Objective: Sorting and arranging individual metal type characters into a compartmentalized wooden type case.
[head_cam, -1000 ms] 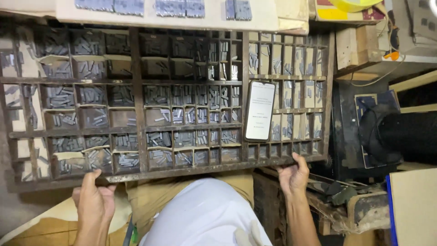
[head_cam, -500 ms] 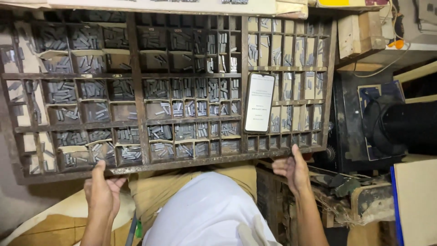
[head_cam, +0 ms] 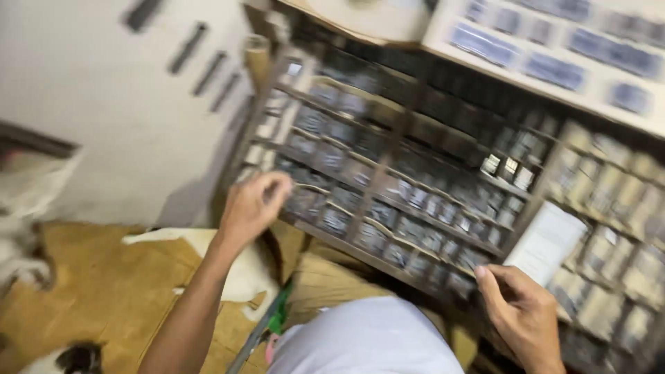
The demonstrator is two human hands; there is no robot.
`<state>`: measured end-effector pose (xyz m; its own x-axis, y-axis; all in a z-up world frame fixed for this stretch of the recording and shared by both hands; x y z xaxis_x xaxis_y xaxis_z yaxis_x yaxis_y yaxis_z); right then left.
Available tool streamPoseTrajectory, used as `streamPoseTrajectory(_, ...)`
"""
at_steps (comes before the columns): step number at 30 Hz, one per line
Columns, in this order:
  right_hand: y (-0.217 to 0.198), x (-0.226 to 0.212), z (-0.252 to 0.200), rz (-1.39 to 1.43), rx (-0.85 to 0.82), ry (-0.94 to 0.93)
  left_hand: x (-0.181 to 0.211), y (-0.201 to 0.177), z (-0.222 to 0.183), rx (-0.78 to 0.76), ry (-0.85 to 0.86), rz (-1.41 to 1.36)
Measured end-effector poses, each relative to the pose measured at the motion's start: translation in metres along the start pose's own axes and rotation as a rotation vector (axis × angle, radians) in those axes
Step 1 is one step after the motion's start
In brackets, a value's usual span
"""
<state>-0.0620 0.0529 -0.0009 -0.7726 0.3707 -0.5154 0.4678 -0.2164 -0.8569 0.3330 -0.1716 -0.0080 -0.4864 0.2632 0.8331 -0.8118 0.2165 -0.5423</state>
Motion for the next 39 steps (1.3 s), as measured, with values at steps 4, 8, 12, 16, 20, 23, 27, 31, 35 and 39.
streamPoseTrajectory(4,0.003,-0.040,0.011,0.055,0.021,-0.173,-0.037,-0.068,0.009,0.215,0.240,0.165)
streamPoseTrajectory(8,0.016,-0.027,0.006,0.082,-0.068,-0.017,-0.058,-0.061,0.010,0.039,0.041,0.169)
streamPoseTrajectory(12,0.020,-0.026,-0.002,0.081,-0.073,-0.048,-0.056,-0.030,0.014,-0.108,0.134,0.257)
streamPoseTrajectory(16,0.017,-0.028,-0.011,0.106,0.004,-0.134,-0.088,-0.014,0.018,-0.139,0.174,0.422)
streamPoseTrajectory(20,0.020,-0.028,-0.016,0.102,-0.027,-0.111,-0.078,-0.012,0.020,-0.142,0.119,0.310)
streamPoseTrajectory(23,0.022,-0.034,-0.016,0.163,-0.028,-0.189,-0.060,-0.012,0.026,-0.145,0.124,0.372)
streamPoseTrajectory(27,0.029,-0.054,-0.013,0.183,-0.054,-0.313,-0.073,-0.011,0.024,-0.224,0.008,0.467)
streamPoseTrajectory(31,0.037,-0.057,-0.012,0.187,-0.065,-0.318,-0.059,-0.008,0.019,-0.189,0.168,0.578)
streamPoseTrajectory(35,0.041,-0.056,-0.012,0.180,-0.062,-0.348,-0.051,-0.013,0.016,-0.083,0.180,0.532)
streamPoseTrajectory(39,0.039,-0.069,-0.008,0.185,-0.082,-0.316,0.002,-0.005,0.009,-0.047,-0.338,0.170)
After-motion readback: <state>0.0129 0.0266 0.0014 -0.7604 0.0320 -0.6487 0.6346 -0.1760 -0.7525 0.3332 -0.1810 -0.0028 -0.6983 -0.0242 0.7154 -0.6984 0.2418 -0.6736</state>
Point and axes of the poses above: each hand's wrist, its own z-axis towards the middle knuckle, its own y-axis out of the palm, x = y × z, the point moved 10 cm from there along z, towards the middle knuckle, and after that the axes turned 14 degrees about -z, right-handed, at the moved point
